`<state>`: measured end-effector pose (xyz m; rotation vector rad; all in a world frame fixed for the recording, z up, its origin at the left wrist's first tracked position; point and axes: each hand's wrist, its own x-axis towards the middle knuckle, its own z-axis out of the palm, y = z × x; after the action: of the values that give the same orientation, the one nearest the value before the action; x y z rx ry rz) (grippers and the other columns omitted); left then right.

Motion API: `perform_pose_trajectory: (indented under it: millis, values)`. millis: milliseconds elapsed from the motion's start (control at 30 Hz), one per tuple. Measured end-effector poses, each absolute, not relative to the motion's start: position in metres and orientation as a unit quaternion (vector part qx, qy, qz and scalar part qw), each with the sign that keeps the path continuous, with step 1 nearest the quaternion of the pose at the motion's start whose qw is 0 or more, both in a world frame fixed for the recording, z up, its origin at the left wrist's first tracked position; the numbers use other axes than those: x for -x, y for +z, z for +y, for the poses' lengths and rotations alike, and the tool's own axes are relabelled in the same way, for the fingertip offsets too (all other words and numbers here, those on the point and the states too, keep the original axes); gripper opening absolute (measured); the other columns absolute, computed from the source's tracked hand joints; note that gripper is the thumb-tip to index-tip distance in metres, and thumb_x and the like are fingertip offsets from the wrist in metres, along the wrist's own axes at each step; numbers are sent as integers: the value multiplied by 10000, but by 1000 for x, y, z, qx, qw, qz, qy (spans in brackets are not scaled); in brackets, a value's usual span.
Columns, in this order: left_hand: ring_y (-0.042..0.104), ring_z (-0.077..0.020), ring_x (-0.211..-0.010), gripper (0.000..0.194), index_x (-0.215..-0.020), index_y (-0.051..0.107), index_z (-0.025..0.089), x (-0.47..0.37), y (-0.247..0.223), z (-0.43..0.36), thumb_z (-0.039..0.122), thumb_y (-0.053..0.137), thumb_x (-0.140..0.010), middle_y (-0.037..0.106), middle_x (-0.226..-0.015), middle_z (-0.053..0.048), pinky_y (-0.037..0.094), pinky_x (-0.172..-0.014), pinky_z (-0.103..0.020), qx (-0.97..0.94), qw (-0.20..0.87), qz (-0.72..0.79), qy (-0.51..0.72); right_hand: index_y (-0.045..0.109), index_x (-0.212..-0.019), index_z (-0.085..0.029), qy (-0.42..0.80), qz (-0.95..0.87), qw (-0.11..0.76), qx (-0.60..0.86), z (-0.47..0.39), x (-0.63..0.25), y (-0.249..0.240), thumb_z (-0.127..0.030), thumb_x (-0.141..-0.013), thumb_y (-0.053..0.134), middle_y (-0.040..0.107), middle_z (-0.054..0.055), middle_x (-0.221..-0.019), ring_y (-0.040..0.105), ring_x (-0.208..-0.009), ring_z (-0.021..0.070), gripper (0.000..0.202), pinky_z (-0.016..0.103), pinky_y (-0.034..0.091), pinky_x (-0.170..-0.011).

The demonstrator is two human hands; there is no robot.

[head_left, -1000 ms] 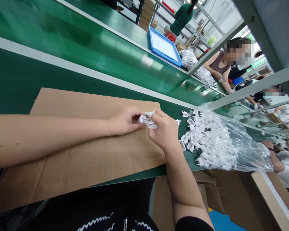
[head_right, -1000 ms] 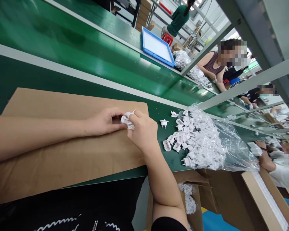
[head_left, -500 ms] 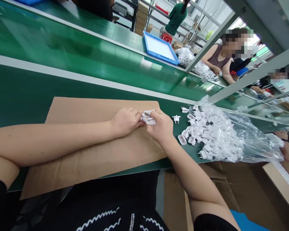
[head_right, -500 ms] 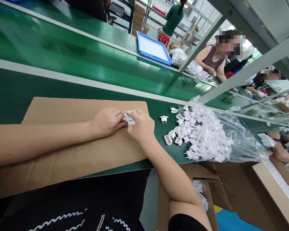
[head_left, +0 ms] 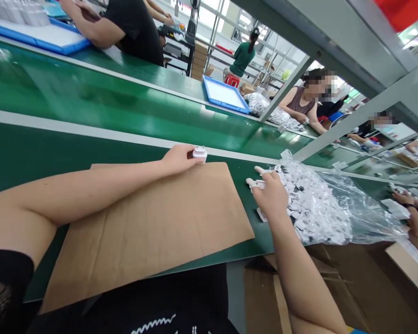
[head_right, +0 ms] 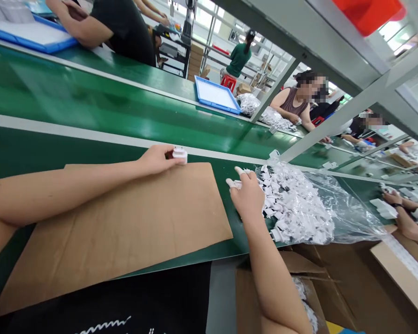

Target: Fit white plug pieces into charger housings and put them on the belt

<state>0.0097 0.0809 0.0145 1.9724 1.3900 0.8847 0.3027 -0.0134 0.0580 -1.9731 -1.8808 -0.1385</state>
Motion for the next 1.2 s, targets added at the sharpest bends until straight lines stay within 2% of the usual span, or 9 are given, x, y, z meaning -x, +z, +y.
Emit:
perform_pose_trajectory:
  millis: [100, 233, 333, 467, 600, 767, 933, 1100, 1200]
  values:
    - [636, -255, -860, 369, -1028, 733, 188, 7, 16, 127, 495, 739, -824, 719, -951, -88, 422, -723, -342, -704, 228, 586, 330, 606, -1433, -213, -23, -636, 18, 771, -6, -319, 57, -216, -841, 566, 653, 165, -1302, 685, -1043, 332, 594, 389, 486, -730]
    - [645, -318, -1009, 348, -1071, 718, 173, 26, 14, 173, 437, 718, -845, 714, -1095, -134, 448, -792, -365, -674, 203, 641, 306, 696, -1255, -239, 41, -617, -28, 786, 10, -325, 54, -194, -820, 589, 723, 117, -1227, 670, -1120, 332, 450, 372, 470, -755]
    - [637, -366, -1057, 355, -1064, 710, 132, 35, 15, 186, 395, 733, -826, 706, -1122, -185, 464, -863, -409, -661, 204, 660, 293, 699, -1193, -261, 61, -627, 27, 776, 20, -321, 57, -173, -784, 602, 742, 77, -1194, 678, -1101, 309, 430, 364, 483, -771]
    - [459, -451, -1337, 764, -1357, 566, 86, 35, 18, 175, 414, 837, -722, 531, -1449, -266, 376, -1083, -510, -630, 167, 693, 308, 641, -1243, -251, 182, -676, 184, 690, 32, -293, 59, -209, -775, 629, 736, 62, -1145, 692, -956, 239, 470, 339, 528, -748]
    - [283, -390, -1507, 929, -1510, 416, 160, 34, 19, 166, 346, 861, -715, 345, -1638, -195, 251, -1215, -457, -622, 150, 689, 340, 579, -1248, -239, 404, -664, 273, 567, 37, -242, 48, -295, -743, 720, 694, 54, -1060, 603, -638, 144, 527, 304, 535, -550]
    - [568, -386, -1290, 508, -1244, 596, 169, 43, 15, 167, 258, 790, -784, 669, -1304, -184, 379, -1130, -499, -590, 238, 677, 371, 636, -1180, -253, 540, -600, 318, 497, 31, -204, 26, -327, -749, 744, 669, 12, -915, 521, -569, 100, 451, 242, 477, -483]
    - [663, -259, -1148, 264, -1191, 535, 178, 27, 21, 153, 291, 576, -956, 675, -1262, -147, 514, -994, -413, -592, 360, 583, 425, 649, -1168, -269, 682, -456, 400, 408, 38, -216, 15, -431, -714, 768, 701, 51, -1058, 634, -783, 167, 497, 192, 409, -438]
    - [712, -172, -846, 402, -1305, 463, 248, 7, 41, 126, 344, 614, -945, 666, -1092, -79, 545, -711, -307, -497, 631, 400, 441, 636, -1084, -269, 696, -379, 459, 402, 45, -224, 20, -486, -657, 804, 717, 60, -1145, 681, -824, 173, 508, 167, 392, -416]
    - [668, -133, -714, 570, -1386, 428, 328, 4, 49, 115, 341, 693, -882, 622, -997, -9, 492, -622, -267, -488, 665, 366, 431, 667, -1048, -257, 682, -414, 435, 418, 40, -220, 23, -428, -663, 833, 721, 60, -1152, 712, -878, 196, 453, 166, 419, -407]
